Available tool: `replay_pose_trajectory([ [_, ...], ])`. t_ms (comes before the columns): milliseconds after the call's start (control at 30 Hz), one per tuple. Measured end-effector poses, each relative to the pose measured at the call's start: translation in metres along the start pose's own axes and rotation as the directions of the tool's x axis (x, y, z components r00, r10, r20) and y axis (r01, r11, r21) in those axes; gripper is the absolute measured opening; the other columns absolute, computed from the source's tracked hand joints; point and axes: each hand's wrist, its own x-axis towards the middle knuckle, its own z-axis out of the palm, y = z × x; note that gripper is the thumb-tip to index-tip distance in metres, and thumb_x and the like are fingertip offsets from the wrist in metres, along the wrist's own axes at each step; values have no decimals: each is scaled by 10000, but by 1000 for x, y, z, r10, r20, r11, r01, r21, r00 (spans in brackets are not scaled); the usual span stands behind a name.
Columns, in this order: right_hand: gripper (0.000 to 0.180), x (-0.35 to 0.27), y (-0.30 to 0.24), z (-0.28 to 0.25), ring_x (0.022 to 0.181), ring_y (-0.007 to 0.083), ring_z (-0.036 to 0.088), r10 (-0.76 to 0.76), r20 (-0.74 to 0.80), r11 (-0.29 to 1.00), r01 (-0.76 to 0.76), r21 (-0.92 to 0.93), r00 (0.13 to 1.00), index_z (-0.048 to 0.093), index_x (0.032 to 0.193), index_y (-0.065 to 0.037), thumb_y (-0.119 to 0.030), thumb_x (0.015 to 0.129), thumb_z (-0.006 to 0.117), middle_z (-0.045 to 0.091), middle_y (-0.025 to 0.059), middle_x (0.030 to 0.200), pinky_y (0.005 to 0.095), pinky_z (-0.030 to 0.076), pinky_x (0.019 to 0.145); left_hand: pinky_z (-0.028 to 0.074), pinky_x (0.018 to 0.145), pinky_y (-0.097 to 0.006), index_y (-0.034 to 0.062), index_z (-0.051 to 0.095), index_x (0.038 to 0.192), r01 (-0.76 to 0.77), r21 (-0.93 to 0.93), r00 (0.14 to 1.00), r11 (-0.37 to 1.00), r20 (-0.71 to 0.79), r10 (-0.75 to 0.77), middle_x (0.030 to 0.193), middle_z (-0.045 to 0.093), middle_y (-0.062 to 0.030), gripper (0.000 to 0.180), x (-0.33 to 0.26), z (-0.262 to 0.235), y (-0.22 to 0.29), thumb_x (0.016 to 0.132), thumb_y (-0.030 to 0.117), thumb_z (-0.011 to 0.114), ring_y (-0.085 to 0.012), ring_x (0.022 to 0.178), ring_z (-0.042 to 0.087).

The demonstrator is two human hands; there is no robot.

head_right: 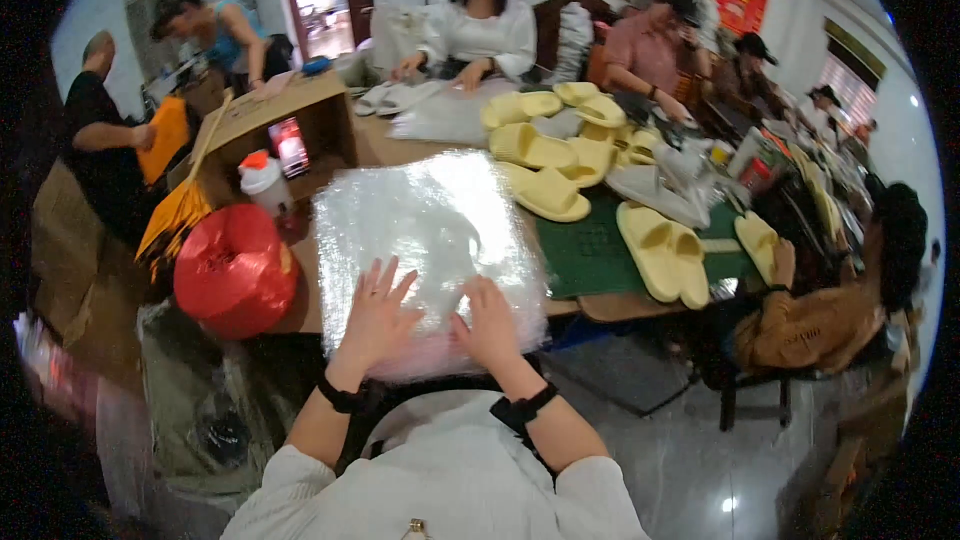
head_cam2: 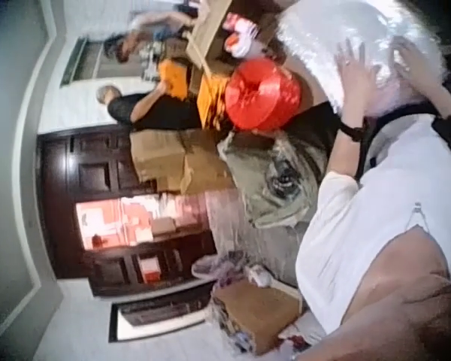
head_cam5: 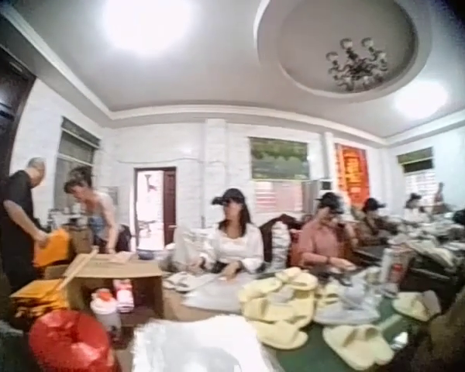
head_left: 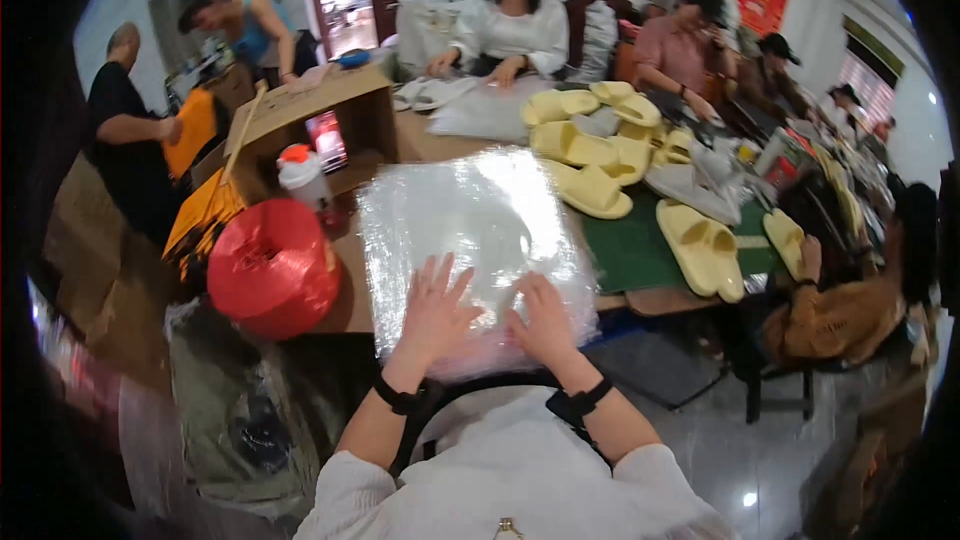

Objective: The recorder is packing various pairs of slides/slippers into plastic bags at a production workstation.

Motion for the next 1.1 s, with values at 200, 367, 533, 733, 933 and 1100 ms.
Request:
replay_pose_trajectory([
  [200, 564, -3, 5, -10, 1271, 397, 468, -36, -19, 997, 35, -68, 999, 521, 1321, -12, -198, 830, 728, 485, 232, 1383, 462, 394, 1068, 213, 1160, -570, 194, 535, 1405, 27, -92, 1000, 995, 11, -26, 1515, 402, -200, 599, -15, 48, -25, 888, 484, 620, -438, 1406, 329],
  [367, 347, 8, 58, -54, 1123, 357, 555, 108, -204, 963, -52, 263, 973, 630, 1128, -23, -91, 799, 721, 632, 167, 1135, 438, 453, 957, 205, 1166, -562, 191, 531, 1409, 39, -86, 999, 996, 24, -37, 1522, 396, -191, 600, -17, 52, -29, 891, 480, 620, -425, 1416, 319],
  [533, 526, 18, 192, -149, 1160, 399, 508, 258, -580, 751, -538, -383, 773, 520, 1239, 43, -267, 853, 696, 553, 233, 1249, 469, 413, 986, 191, 1172, -559, 195, 524, 1416, 50, -103, 999, 993, 17, -49, 1530, 388, -184, 609, -17, 48, -26, 890, 487, 616, -410, 1429, 305],
  [733, 881, 35, 305, -221, 1223, 455, 442, 769, -419, 180, -793, -582, 482, 386, 1372, 78, -499, 802, 730, 460, 289, 1328, 501, 420, 1030, 183, 1177, -551, 193, 524, 1416, 78, -99, 997, 992, 35, -75, 1533, 387, -175, 607, -16, 46, -25, 900, 505, 596, -404, 1428, 307],
  [933, 646, 48, 276, -202, 1116, 421, 585, 741, -227, 563, -769, -303, 632, 575, 1187, 81, -435, 821, 709, 619, 281, 1196, 472, 489, 920, 178, 1182, -540, 194, 520, 1419, 64, -98, 997, 993, 52, -59, 1517, 408, -179, 611, -18, 44, -24, 901, 509, 596, -400, 1415, 330],
  [1100, 487, 35, 233, -177, 953, 439, 638, 594, -254, 690, -646, -327, 763, 615, 1001, 80, -363, 822, 709, 663, 304, 989, 493, 498, 838, 155, 1188, -525, 178, 488, 1444, 72, -121, 996, 990, 66, -64, 1550, 361, -178, 634, -16, 42, -23, 904, 492, 597, -405, 1439, 287],
])
